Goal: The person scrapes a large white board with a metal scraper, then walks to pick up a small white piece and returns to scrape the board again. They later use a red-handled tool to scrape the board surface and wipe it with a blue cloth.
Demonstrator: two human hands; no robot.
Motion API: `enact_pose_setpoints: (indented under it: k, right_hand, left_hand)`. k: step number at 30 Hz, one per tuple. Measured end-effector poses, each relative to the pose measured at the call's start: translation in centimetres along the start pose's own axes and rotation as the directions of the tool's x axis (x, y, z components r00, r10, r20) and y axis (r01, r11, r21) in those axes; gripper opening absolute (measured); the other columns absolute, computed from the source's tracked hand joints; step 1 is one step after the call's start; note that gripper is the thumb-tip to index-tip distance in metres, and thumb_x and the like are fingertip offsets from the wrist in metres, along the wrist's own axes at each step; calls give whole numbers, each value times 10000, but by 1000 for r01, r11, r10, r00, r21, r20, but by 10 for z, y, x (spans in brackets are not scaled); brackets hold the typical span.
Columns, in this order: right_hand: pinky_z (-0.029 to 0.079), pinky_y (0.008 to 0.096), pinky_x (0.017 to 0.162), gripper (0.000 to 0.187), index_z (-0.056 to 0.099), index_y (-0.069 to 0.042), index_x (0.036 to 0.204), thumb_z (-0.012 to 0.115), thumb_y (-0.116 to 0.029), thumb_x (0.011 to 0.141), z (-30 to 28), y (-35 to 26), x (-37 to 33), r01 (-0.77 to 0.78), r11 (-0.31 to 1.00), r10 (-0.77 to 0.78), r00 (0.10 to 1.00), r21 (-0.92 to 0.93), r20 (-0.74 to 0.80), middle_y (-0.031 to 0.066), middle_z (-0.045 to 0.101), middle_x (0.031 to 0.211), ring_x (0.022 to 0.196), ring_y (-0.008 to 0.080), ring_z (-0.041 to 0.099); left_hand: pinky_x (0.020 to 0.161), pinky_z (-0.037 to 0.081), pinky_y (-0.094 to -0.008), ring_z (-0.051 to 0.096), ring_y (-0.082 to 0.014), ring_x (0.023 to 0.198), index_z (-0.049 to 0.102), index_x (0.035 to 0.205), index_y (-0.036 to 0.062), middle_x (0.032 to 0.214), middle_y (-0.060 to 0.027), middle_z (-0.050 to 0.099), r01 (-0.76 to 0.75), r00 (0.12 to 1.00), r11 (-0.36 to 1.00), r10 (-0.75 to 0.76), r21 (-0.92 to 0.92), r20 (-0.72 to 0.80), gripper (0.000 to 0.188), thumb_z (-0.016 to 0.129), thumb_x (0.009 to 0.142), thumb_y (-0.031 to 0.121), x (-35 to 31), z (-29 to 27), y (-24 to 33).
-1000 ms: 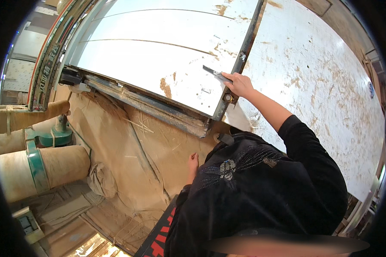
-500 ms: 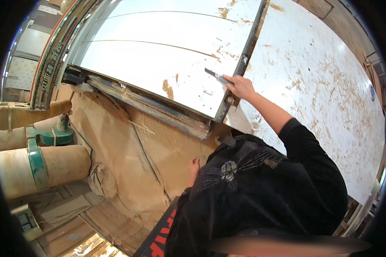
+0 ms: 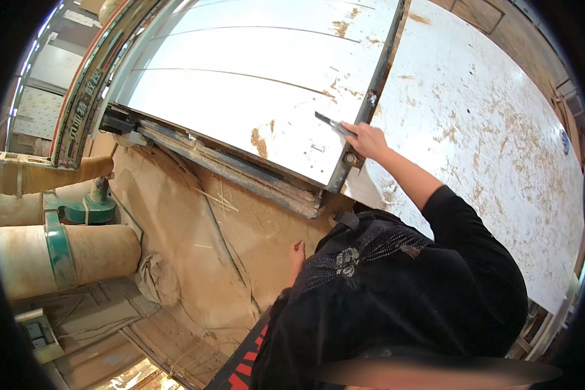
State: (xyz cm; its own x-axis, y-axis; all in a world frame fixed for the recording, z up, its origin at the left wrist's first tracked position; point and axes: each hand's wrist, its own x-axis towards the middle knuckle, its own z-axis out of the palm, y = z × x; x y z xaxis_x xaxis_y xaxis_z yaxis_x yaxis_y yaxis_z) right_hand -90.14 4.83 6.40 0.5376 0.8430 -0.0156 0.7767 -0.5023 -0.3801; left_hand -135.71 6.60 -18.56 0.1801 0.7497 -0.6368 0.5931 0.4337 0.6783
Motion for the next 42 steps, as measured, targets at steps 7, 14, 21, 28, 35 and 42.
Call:
enact_pose_setpoints:
  k: [7, 14, 21, 28, 35, 42]
  right_hand:
    - [481, 404, 570, 412, 594, -253, 1292, 602, -376, 898, 6, -6, -12, -22, 1000, 22, 999, -11, 38, 119, 623, 783, 670, 294, 617]
    - [479, 414, 555, 396, 602, -246, 1279, 599, -363, 901, 1, -15, -8, 26, 999, -26, 1000, -19, 16, 116, 628, 790, 656, 304, 619]
    - [494, 407, 556, 430, 593, -241, 1296, 609, -383, 891, 1, -2, -3, 1, 1000, -1, 1000, -8, -8, 118, 651, 824, 674, 282, 639]
    - [523, 384, 756, 429, 596, -225, 1296, 555, -420, 917, -19, 8, 31, -167, 973, 176, 984, 160, -41, 109, 688, 1082, 915, 269, 658]
    - [509, 365, 731, 431, 588, -215, 1310, 552, -395, 920, -18, 74, 1, -226, 912, 292, 944, 341, -156, 97, 700, 1038, 877, 270, 662]
    - [502, 395, 595, 423, 579, -268, 1303, 605, -373, 893, -12, 63, -10, -18, 999, 23, 993, 43, -117, 93, 651, 837, 707, 275, 640]
  left_hand:
    - [872, 488, -343, 625, -248, 1014, 619, 1162, -4, 1097, -176, 666, 64, 997, 998, -65, -3, -37, 385, 643, 893, 270, -16, -6, 1]
    - [874, 485, -357, 626, -268, 1007, 612, 1190, 13, 1105, -176, 662, 6, 999, 1000, -7, -10, -35, 396, 634, 897, 279, -14, -7, -15]
    - [847, 491, -341, 623, -232, 973, 621, 1177, 13, 1074, -153, 666, 13, 1000, 999, -13, -29, -6, 379, 642, 897, 268, -8, -4, -27]
    - [793, 494, -312, 621, -193, 905, 622, 1173, 20, 1018, -116, 673, 35, 998, 992, -40, -123, -46, 364, 637, 906, 267, 2, -5, -31]
    - [737, 495, -305, 605, -165, 824, 628, 1164, 31, 975, -105, 675, 67, 997, 992, -71, -104, -40, 355, 664, 892, 256, -26, 7, -5]
    - [701, 487, -288, 588, -147, 787, 624, 1151, 25, 939, -88, 664, 100, 994, 992, -103, -82, -35, 349, 670, 891, 253, -24, 12, -26]
